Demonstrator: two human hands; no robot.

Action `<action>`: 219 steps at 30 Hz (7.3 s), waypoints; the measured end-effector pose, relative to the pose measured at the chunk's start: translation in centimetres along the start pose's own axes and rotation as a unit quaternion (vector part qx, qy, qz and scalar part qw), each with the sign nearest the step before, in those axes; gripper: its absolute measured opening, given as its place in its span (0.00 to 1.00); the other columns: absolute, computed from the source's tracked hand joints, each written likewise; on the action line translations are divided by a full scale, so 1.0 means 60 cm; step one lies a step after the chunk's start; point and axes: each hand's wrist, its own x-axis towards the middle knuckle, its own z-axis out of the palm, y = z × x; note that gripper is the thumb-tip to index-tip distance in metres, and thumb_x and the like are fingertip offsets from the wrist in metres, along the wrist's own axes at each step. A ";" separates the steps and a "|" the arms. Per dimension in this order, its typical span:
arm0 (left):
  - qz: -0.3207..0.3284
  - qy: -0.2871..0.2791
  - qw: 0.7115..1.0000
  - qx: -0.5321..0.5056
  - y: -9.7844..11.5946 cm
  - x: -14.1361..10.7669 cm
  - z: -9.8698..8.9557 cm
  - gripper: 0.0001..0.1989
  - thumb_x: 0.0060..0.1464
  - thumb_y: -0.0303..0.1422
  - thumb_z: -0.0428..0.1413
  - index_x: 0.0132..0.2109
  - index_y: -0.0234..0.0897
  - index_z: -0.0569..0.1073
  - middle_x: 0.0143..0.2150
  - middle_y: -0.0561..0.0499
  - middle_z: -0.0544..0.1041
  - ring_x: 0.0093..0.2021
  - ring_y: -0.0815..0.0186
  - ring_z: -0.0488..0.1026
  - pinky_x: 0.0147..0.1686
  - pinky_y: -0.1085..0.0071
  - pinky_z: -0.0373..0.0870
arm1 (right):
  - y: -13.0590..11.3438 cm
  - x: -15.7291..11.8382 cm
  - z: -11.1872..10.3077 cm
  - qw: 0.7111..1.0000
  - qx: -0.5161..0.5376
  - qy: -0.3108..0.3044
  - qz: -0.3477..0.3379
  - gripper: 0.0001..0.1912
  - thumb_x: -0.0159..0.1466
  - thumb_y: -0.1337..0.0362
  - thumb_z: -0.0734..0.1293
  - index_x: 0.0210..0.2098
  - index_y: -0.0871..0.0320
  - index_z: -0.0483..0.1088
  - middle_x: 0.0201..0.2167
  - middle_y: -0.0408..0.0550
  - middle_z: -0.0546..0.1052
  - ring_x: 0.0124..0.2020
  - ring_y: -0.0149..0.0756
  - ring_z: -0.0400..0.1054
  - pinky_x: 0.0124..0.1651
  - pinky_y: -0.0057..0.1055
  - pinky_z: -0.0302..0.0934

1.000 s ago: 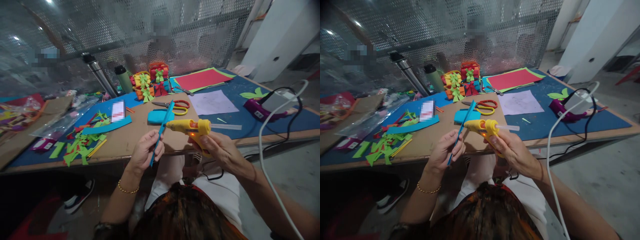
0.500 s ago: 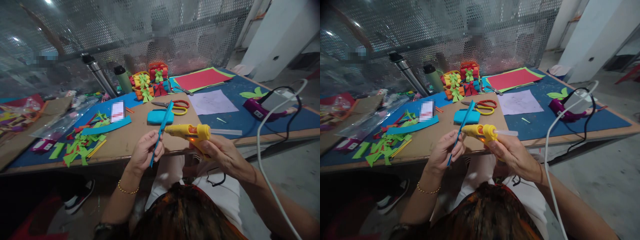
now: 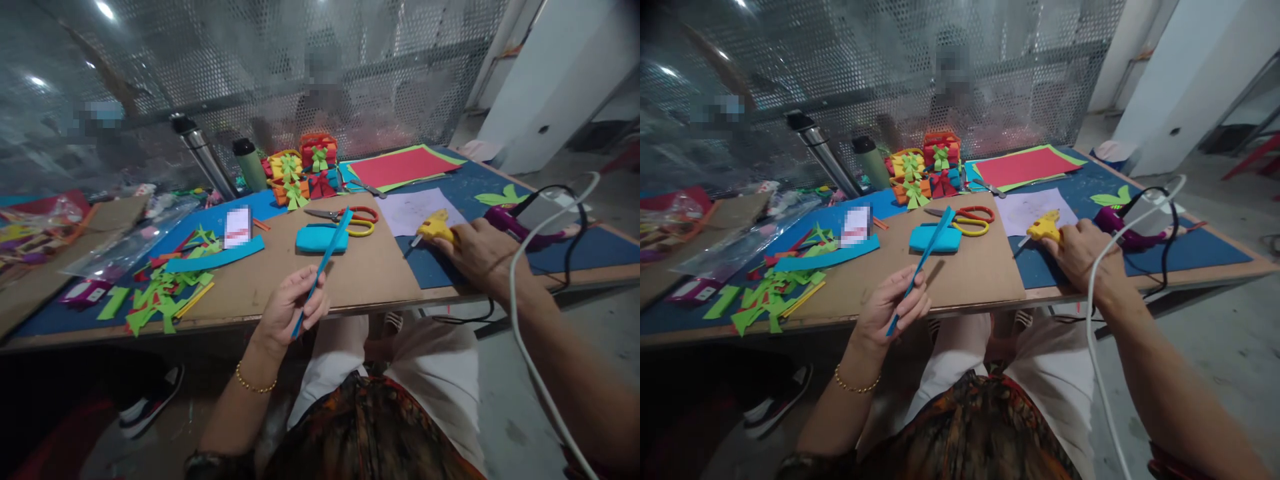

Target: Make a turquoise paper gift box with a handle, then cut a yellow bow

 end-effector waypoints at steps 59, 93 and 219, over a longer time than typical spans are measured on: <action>0.084 0.069 0.888 0.447 0.009 0.037 0.079 0.15 0.53 0.42 0.61 0.28 0.34 0.74 0.25 0.54 0.69 0.26 0.70 0.63 0.26 0.73 0.59 | -0.226 -0.040 0.037 0.895 0.418 -0.125 0.094 0.14 0.61 0.53 0.72 0.27 0.57 0.75 0.23 0.41 0.73 0.26 0.30 0.63 0.30 0.28 0.57; -0.014 0.072 0.927 0.369 0.047 0.123 0.067 0.08 0.51 0.34 0.62 0.29 0.35 0.75 0.24 0.54 0.74 0.22 0.73 0.65 0.25 0.74 0.60 | -0.179 0.013 0.032 0.861 0.368 -0.312 0.163 0.20 0.58 0.47 0.69 0.21 0.56 0.67 0.18 0.41 0.67 0.20 0.27 0.56 0.23 0.27 0.50; -0.015 0.147 0.924 0.352 0.016 0.113 0.070 0.15 0.47 0.42 0.66 0.29 0.34 0.74 0.24 0.56 0.67 0.24 0.73 0.59 0.23 0.75 0.54 | -0.099 -0.087 -0.012 0.876 0.374 -0.208 0.223 0.36 0.62 0.28 0.64 0.36 0.55 0.82 0.24 0.49 0.75 0.24 0.36 0.66 0.24 0.31 0.61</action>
